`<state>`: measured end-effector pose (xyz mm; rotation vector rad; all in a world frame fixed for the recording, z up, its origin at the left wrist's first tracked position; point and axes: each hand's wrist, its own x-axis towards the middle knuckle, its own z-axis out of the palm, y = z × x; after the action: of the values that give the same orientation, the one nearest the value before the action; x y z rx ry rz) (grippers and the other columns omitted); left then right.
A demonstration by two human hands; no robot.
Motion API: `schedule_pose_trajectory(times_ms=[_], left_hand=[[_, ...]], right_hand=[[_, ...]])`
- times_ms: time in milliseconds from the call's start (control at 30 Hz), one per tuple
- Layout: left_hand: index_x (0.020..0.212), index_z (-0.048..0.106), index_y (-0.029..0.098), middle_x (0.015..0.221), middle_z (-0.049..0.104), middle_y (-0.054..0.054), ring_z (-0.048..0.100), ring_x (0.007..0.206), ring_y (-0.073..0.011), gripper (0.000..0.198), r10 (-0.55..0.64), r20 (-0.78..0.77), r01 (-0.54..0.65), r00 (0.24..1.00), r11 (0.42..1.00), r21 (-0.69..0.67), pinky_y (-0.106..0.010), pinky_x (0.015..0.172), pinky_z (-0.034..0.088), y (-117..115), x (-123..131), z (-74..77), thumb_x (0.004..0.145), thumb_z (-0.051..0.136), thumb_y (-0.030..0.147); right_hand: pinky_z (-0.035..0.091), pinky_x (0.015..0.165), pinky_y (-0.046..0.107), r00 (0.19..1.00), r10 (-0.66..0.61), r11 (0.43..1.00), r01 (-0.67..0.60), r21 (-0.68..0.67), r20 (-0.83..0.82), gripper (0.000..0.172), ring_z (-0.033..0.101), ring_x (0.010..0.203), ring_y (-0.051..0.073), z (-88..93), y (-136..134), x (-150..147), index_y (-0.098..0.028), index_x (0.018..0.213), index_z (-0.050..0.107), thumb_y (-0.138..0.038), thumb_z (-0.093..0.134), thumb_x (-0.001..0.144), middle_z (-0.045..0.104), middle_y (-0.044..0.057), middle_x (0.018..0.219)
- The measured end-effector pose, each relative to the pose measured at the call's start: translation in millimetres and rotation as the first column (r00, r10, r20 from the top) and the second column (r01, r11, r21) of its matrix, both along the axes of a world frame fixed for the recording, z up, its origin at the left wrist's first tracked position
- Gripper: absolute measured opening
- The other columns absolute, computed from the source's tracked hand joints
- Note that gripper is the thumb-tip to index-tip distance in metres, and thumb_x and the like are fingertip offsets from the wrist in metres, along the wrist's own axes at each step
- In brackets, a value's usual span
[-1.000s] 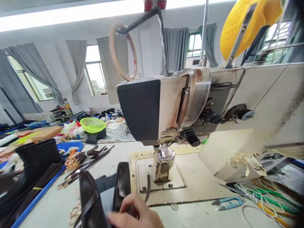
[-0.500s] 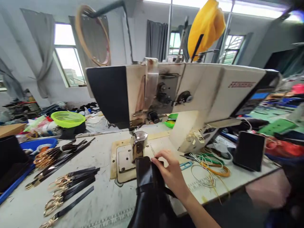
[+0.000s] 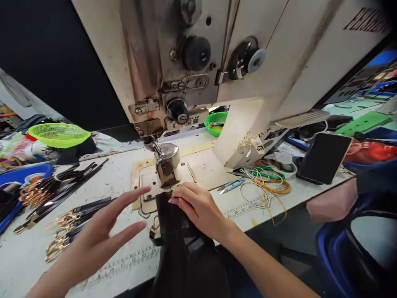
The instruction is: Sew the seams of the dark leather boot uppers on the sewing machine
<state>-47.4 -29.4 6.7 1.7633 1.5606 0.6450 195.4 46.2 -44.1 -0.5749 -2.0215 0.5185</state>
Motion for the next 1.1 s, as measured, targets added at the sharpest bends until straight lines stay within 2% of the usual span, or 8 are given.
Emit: schedule_pose_trajectory(times_ms=[67, 100, 167, 267, 500, 667, 900, 1100], left_hand=[[0.149, 0.04, 0.043, 0.158, 0.044, 0.005, 0.034, 0.148, -0.0225, 0.071, -0.213, 0.043, 0.216, 0.976, 0.973, -0.085, -0.036, 0.124, 0.026, 39, 14, -5.0, 0.086, 0.073, 0.051], [0.144, 0.048, 0.038, 0.15, 0.052, 0.003, 0.042, 0.142, -0.0243, 0.071, -0.299, 0.044, 0.302, 0.953, 0.941, -0.155, -0.034, 0.119, 0.033, 56, 23, -9.3, 0.081, 0.079, 0.051], [0.121, 0.068, 0.027, 0.119, 0.07, 0.0, 0.06, 0.116, -0.0263, 0.056, -0.392, 0.046, 0.391, 0.919, 0.891, -0.231, -0.032, 0.101, 0.047, 80, 43, -19.5, 0.072, 0.084, 0.05], [0.094, 0.074, 0.019, 0.085, 0.069, 0.001, 0.063, 0.083, -0.0214, 0.035, -0.425, 0.04, 0.418, 0.904, 0.862, -0.288, -0.027, 0.074, 0.049, 95, 64, -33.3, 0.073, 0.08, 0.047], [0.093, 0.073, 0.02, 0.085, 0.066, 0.002, 0.057, 0.08, -0.0187, 0.031, -0.427, 0.089, 0.427, 0.9, 0.824, -0.372, -0.025, 0.068, 0.042, 107, 73, -45.5, 0.078, 0.075, 0.046], [0.089, 0.07, 0.021, 0.078, 0.058, 0.005, 0.05, 0.075, -0.0141, 0.025, -0.421, 0.124, 0.434, 0.899, 0.81, -0.395, -0.024, 0.066, 0.039, 109, 72, -47.7, 0.083, 0.073, 0.045], [0.096, 0.071, 0.025, 0.093, 0.067, 0.005, 0.053, 0.087, -0.0158, 0.023, -0.378, 0.18, 0.419, 0.908, 0.833, -0.361, -0.024, 0.077, 0.04, 97, 66, -43.0, 0.088, 0.071, 0.046], [0.076, 0.064, 0.019, 0.072, 0.051, 0.003, 0.044, 0.073, -0.0143, 0.049, -0.264, 0.23, 0.333, 0.937, 0.874, -0.353, -0.026, 0.068, 0.038, 89, 72, -53.7, 0.095, 0.049, 0.062]], right_hand=[[0.049, 0.077, 0.025, 0.999, -0.019, 0.999, 0.018, 0.032, 0.045, 0.02, 0.059, 0.082, 0.014, -0.5, 1, 6, -0.018, 0.094, 0.061, -0.023, 0.047, 0.108, 0.064, 0.003, 0.088], [0.048, 0.077, 0.025, 0.996, -0.034, 0.998, 0.03, 0.053, 0.078, 0.021, 0.058, 0.081, 0.014, -2.0, 1, 10, -0.018, 0.094, 0.061, -0.023, 0.046, 0.108, 0.063, 0.004, 0.09], [0.047, 0.075, 0.026, 0.984, -0.059, 0.993, 0.042, 0.106, 0.168, 0.022, 0.055, 0.08, 0.015, -7.7, 2, 19, -0.018, 0.093, 0.064, -0.021, 0.047, 0.107, 0.062, 0.006, 0.094], [0.043, 0.073, 0.028, 0.948, -0.073, 0.989, 0.028, 0.148, 0.309, 0.021, 0.05, 0.078, 0.017, -20.9, 4, 34, -0.017, 0.092, 0.066, -0.013, 0.049, 0.103, 0.059, 0.007, 0.093], [0.043, 0.071, 0.027, 0.945, -0.102, 0.995, 0.093, 0.042, 0.309, 0.02, 0.054, 0.08, 0.017, -38.9, 11, 48, -0.016, 0.09, 0.066, -0.018, 0.052, 0.104, 0.064, 0.007, 0.094], [0.045, 0.072, 0.028, 0.965, -0.09, 0.996, 0.09, 0.01, 0.247, 0.024, 0.056, 0.08, 0.017, -36.8, 11, 48, -0.015, 0.091, 0.066, -0.017, 0.048, 0.106, 0.067, 0.008, 0.093], [0.046, 0.076, 0.031, 0.986, -0.06, 0.997, 0.066, -0.034, 0.158, 0.019, 0.059, 0.086, 0.018, -29.4, 5, 53, -0.016, 0.099, 0.067, -0.014, 0.049, 0.105, 0.071, 0.007, 0.098], [0.05, 0.08, 0.035, 0.99, -0.108, 0.993, 0.112, -0.048, 0.087, 0.009, 0.057, 0.089, 0.019, -25.5, 2, 47, -0.018, 0.1, 0.066, -0.011, 0.061, 0.099, 0.071, 0.004, 0.094]])
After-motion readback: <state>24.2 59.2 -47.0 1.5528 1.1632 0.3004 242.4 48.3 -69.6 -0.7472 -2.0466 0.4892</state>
